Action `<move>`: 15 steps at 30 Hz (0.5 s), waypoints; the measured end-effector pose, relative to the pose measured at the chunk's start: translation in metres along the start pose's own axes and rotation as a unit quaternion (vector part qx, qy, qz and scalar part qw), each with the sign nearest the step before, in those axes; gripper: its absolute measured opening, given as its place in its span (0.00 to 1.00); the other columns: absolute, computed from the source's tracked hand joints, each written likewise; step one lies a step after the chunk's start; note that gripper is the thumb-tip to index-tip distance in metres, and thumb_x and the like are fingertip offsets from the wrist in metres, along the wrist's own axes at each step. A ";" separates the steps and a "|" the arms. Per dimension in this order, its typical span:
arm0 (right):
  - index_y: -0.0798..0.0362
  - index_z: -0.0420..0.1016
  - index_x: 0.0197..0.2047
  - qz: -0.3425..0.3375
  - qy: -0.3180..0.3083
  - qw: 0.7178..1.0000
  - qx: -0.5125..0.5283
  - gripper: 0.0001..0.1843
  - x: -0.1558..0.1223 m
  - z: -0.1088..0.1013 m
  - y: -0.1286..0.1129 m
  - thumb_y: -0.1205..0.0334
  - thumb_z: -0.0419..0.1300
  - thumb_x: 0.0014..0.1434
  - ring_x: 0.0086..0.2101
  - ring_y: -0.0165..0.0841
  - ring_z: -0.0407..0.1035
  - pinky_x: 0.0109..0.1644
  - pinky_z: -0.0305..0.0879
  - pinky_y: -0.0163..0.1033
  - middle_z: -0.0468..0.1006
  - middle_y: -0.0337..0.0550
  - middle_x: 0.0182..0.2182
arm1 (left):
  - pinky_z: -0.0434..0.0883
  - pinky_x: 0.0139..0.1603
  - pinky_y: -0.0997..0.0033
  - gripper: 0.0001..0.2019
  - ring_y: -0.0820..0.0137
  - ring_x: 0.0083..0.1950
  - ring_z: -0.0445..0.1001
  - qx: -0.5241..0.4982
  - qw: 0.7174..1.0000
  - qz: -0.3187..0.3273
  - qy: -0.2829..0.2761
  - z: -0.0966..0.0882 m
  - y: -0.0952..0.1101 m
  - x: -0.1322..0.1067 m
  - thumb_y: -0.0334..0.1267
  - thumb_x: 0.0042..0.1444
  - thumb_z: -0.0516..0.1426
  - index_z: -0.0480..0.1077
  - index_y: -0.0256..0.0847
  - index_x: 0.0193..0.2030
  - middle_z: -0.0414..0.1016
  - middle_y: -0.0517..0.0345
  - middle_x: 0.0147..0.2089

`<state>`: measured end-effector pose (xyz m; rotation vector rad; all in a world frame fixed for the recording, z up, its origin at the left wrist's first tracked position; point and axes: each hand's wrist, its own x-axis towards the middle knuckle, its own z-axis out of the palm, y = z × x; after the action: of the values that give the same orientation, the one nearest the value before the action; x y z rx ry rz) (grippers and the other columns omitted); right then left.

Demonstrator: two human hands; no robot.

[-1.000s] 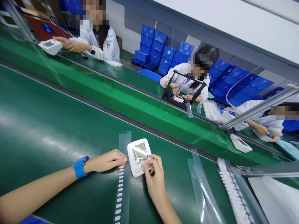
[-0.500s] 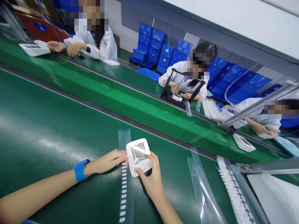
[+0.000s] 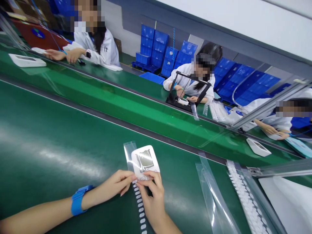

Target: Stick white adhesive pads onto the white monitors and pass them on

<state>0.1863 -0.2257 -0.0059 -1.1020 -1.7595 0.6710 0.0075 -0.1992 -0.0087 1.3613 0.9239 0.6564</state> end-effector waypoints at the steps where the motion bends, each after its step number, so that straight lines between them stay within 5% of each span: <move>1: 0.46 0.79 0.37 0.004 0.006 1.000 0.005 0.10 0.001 0.000 0.001 0.71 0.60 0.59 0.43 0.39 0.70 0.44 0.69 0.43 0.73 0.46 0.42 | 0.56 0.24 0.76 0.24 0.76 0.18 0.57 -0.001 1.000 0.001 -0.004 0.000 0.000 0.000 0.55 0.63 0.47 0.62 0.39 0.24 0.59 0.68 0.15; 7: 0.46 0.81 0.37 0.026 -0.006 0.999 0.042 0.10 0.007 -0.003 0.001 0.70 0.61 0.59 0.40 0.36 0.72 0.42 0.70 0.41 0.74 0.45 0.42 | 0.53 0.18 0.77 0.24 0.77 0.15 0.55 -0.028 0.998 -0.012 -0.063 0.000 0.002 -0.002 0.56 0.63 0.47 0.71 0.35 0.37 0.64 0.66 0.17; 15: 0.48 0.76 0.36 0.014 -0.033 0.999 -0.001 0.09 0.000 -0.002 -0.006 0.71 0.57 0.61 0.41 0.37 0.69 0.44 0.69 0.42 0.71 0.44 0.38 | 0.52 0.15 0.79 0.24 0.79 0.13 0.55 -0.081 0.994 -0.029 -0.070 -0.002 -0.007 0.001 0.57 0.61 0.49 0.68 0.36 0.30 0.66 0.65 0.16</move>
<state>0.1856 -0.2287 -0.0003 -1.1198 -1.8044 0.7305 0.0058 -0.1983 -0.0160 1.2166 0.7784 0.5722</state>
